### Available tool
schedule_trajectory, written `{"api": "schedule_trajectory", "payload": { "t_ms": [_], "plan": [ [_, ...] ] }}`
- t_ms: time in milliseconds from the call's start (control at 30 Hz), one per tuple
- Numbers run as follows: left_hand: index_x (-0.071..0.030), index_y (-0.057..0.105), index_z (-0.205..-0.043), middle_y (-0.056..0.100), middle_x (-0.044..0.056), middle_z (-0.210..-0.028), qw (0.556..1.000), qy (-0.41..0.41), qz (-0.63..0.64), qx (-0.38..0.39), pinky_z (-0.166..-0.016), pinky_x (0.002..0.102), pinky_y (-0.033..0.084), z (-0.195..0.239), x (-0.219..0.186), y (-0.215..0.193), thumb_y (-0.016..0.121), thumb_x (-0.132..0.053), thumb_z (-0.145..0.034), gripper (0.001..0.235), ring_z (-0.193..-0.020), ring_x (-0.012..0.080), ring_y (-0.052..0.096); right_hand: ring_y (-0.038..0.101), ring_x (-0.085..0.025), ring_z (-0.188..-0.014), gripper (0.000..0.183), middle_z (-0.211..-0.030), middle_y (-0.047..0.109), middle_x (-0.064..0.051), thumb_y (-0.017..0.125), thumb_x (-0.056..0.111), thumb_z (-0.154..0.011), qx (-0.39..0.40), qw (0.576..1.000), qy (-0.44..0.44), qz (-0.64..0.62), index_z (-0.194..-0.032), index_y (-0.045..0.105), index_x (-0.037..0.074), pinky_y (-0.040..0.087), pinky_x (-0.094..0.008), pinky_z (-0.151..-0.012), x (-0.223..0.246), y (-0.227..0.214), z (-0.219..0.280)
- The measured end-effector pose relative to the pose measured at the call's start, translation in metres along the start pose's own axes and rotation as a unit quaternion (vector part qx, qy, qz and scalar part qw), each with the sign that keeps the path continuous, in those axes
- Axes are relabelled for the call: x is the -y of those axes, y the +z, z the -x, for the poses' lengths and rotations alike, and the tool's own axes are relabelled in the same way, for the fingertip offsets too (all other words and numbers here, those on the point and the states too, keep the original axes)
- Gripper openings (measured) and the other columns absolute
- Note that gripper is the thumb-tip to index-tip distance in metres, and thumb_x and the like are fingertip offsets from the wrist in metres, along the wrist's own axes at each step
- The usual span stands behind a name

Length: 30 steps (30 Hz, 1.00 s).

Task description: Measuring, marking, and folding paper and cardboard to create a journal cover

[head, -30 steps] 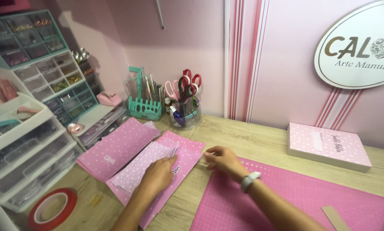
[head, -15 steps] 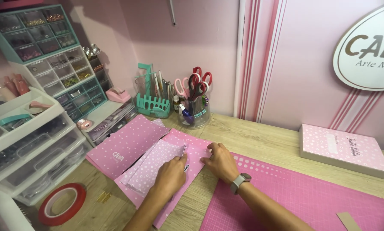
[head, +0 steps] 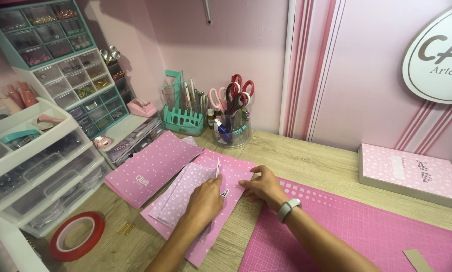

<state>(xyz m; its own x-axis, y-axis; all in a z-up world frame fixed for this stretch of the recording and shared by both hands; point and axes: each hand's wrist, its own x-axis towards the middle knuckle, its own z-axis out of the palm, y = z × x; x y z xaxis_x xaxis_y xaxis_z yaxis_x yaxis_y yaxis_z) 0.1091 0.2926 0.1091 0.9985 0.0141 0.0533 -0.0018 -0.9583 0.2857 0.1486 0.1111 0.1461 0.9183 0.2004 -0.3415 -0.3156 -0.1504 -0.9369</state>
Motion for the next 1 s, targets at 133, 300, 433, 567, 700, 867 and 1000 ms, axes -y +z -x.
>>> {"api": "schedule_trajectory", "payload": {
  "t_ms": [133,300,433,567,700,867,1000],
  "plan": [
    [-0.001,0.042,-0.151,0.067,0.020,-0.119,1.000,0.006,0.002,-0.014,-0.084,0.053,0.058,0.001,-0.001,0.005,0.060,-0.006,-0.090,0.064,-0.098,0.0418,0.070,0.072,-0.030,-0.068,0.057,-0.085,0.068,-0.019,0.081,-0.003,-0.084,0.011,0.995,-0.046,-0.084,-0.132,0.051,0.000,0.065,-0.037,-0.061,-0.027,0.002,-0.027],
    [-0.002,0.043,-0.147,0.066,0.020,-0.122,0.997,0.004,-0.074,-0.015,-0.082,0.052,0.061,0.001,-0.004,0.009,0.080,-0.024,-0.088,0.073,-0.097,0.0417,0.072,0.072,-0.029,-0.071,0.050,-0.089,0.066,-0.018,0.072,-0.006,-0.090,0.014,0.997,-0.036,-0.060,-0.135,0.055,0.004,0.066,-0.035,-0.065,-0.027,-0.003,-0.023],
    [-0.009,0.074,-0.085,0.070,0.012,-0.097,0.968,0.013,-0.200,-0.151,-0.051,0.043,0.060,-0.009,0.021,0.030,0.065,-0.003,-0.089,0.012,-0.071,0.0291,0.072,0.071,-0.027,-0.065,0.052,-0.092,0.065,-0.017,0.069,-0.007,-0.092,0.039,0.997,-0.049,-0.047,-0.139,0.052,0.007,0.065,-0.033,-0.060,-0.026,-0.010,-0.021],
    [-0.006,0.073,-0.114,0.057,0.013,-0.136,0.985,-0.069,-0.152,0.052,-0.085,0.045,0.059,-0.004,0.005,0.009,0.057,-0.010,-0.096,0.024,-0.118,0.0332,0.055,0.070,-0.029,-0.072,0.055,-0.083,0.063,-0.015,0.064,-0.009,-0.093,0.064,0.996,-0.040,-0.056,-0.144,0.048,0.006,0.065,-0.038,-0.066,-0.024,-0.020,-0.012],
    [-0.010,0.072,-0.115,0.054,0.011,-0.140,0.986,-0.073,-0.131,0.071,-0.092,0.048,0.055,0.000,-0.006,0.003,0.054,-0.007,-0.095,0.028,-0.125,0.0353,0.051,0.068,-0.026,-0.066,0.068,-0.079,0.064,-0.019,0.081,0.014,-0.084,0.026,0.991,-0.004,-0.135,-0.142,0.047,0.006,0.065,-0.039,-0.064,-0.032,-0.018,-0.012],
    [-0.027,0.073,-0.119,0.057,0.010,-0.135,0.987,-0.065,-0.118,0.089,-0.092,0.049,0.054,0.009,-0.014,-0.012,0.047,-0.016,-0.102,0.033,-0.122,0.0348,0.053,0.072,-0.032,-0.070,0.074,-0.092,0.063,-0.018,0.078,-0.006,-0.084,0.026,0.996,-0.015,-0.085,-0.147,0.043,0.006,0.066,-0.039,-0.062,-0.033,-0.022,-0.010],
    [-0.022,0.077,-0.107,0.066,0.007,-0.120,0.985,-0.024,-0.171,0.006,-0.077,0.046,0.057,-0.006,0.009,0.034,0.048,-0.015,-0.097,0.031,-0.110,0.0356,0.059,0.074,-0.035,-0.070,0.084,-0.108,0.066,-0.022,0.083,-0.006,-0.079,-0.017,0.999,-0.018,0.041,-0.150,0.040,0.012,0.066,-0.041,-0.059,-0.023,-0.045,0.001]
  ]
}}
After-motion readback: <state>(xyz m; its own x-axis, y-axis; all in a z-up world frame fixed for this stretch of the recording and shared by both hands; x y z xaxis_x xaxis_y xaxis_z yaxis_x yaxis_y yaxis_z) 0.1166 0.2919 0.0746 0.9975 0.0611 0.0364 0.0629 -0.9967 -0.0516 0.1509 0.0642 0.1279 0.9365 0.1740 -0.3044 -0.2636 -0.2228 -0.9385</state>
